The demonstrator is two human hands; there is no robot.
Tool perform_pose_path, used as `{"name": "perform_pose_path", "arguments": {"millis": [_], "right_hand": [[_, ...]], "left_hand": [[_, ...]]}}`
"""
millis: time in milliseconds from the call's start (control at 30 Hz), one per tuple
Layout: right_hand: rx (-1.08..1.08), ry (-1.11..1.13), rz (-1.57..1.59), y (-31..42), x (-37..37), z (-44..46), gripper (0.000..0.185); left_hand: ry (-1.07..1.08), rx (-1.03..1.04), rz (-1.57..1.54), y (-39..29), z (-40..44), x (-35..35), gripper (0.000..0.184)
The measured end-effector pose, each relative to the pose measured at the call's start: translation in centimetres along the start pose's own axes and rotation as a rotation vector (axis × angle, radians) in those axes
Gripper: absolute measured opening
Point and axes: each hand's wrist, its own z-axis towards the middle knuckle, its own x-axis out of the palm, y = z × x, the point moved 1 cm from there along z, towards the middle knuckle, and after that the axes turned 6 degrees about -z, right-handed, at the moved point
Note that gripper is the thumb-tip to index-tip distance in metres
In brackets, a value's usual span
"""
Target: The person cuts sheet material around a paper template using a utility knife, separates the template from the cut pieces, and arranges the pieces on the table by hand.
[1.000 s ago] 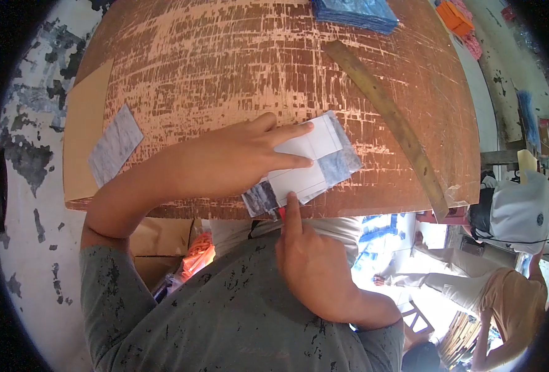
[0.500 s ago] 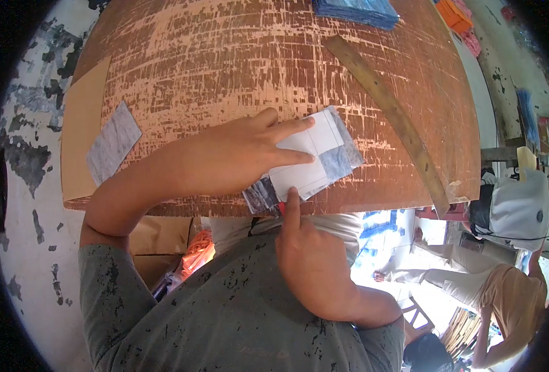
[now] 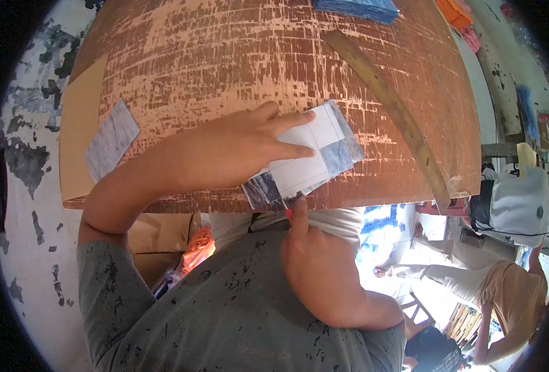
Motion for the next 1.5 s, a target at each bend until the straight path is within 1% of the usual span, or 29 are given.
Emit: {"name": "perform_pose_path", "arguments": {"millis": [267,333,367,433,567,633,700,767,833,867,900,967,1000,1033,1100,1133,1200,1233,1300,1333,1400,1433,1500], "right_hand": [[-0.011,-0.04,0.013,-0.3,0.2,-1.0,0.051],[-0.026,0.03,-0.041,-0.3,0.0,-1.1,0.058],[-0.026,0.031,-0.041,-0.3,0.1,-1.2,0.058],[0.004,-0.004,-0.016,-0.3,0.2,-1.4,0.051],[0.006,-0.001,0.0,-0.4,0.0,-1.9,0.051],[0.039,0.046,0.022,-0.6,-0.5,-2.2,0.048],[0.021,0.047,0.016,-1.6,-0.7,-2.8,0.051],[0.001,0.051,0.009,-2.8,-1.2,-3.0,0.054],[-0.065,-0.089,0.057,-3.5,-2.5,-2.4,0.05],[-0.033,-0.064,0.027,-3.5,-3.2,-2.0,0.042],[-0.039,-0.065,0.027,-3.8,-3.3,-1.4,0.042],[-0.176,-0.135,-0.029,-5.0,-3.4,0.1,0.037],[-0.251,-0.216,-0.081,-5.3,-3.2,0.9,0.032],[-0.26,-0.217,-0.083,-5.6,-3.3,1.7,0.032],[-0.34,-0.212,-0.124,-5.9,-3.7,3.1,0.03],[-0.35,-0.21,-0.125,-5.8,-4.0,3.7,0.03],[-0.422,-0.236,-0.254,-5.3,-4.7,5.0,0.023],[-0.433,-0.232,-0.253,-5.3,-4.8,5.7,0.023],[-0.535,-0.253,-0.272,-5.1,-4.8,7.0,0.018],[-0.544,-0.249,-0.27,-5.0,-4.9,7.6,0.018],[-0.621,-0.25,-0.294,-4.7,-5.0,8.4,0.016],[-0.627,-0.247,-0.294,-4.6,-5.0,8.6,0.016],[-0.656,-0.228,-0.312,-4.4,-5.3,8.9,0.014]], "left_hand": [[-0.005,0.014,0.009,0.3,0.1,0.3,0.063],[-0.013,0.014,0.001,0.4,0.2,0.4,0.063],[-0.01,0.016,0.006,0.4,0.2,0.4,0.062],[-0.008,0.019,0.01,0.3,0.2,0.3,0.062],[0.01,-0.002,-0.013,0.2,0.2,0.1,0.063],[0.004,-0.002,-0.01,0.3,0.1,0.2,0.064],[-0.022,0.045,0.017,0.5,0.1,0.2,0.068],[0.012,0.017,-0.003,0.4,0.0,-0.1,0.069],[0.045,-0.012,-0.025,0.3,-0.1,-0.3,0.071],[0.064,-0.013,-0.034,0.3,-0.1,-0.4,0.073],[0.083,-0.016,-0.042,0.4,-0.2,-0.6,0.075],[0.12,-0.023,-0.043,0.6,-0.1,-1.0,0.076],[0.159,-0.023,-0.047,0.6,-0.1,-1.2,0.077],[0.154,-0.031,-0.045,0.7,0.0,-1.6,0.077],[0.224,-0.031,-0.077,0.7,0.1,-2.1,0.076],[0.22,-0.04,-0.078,0.7,0.2,-2.0,0.076],[0.223,-0.063,-0.034,0.6,0.3,-1.9,0.074],[0.22,-0.074,-0.037,0.8,0.1,-1.7,0.074],[0.128,0.025,-0.01,1.0,-0.2,-1.6,0.068],[0.126,0.016,-0.013,1.1,-0.1,-1.8,0.068],[0.225,0.038,-0.045,1.1,0.5,-2.5,0.06],[0.222,0.033,-0.048,1.1,0.6,-2.6,0.06],[0.293,0.021,0.008,1.1,0.8,-2.8,0.052]]}}
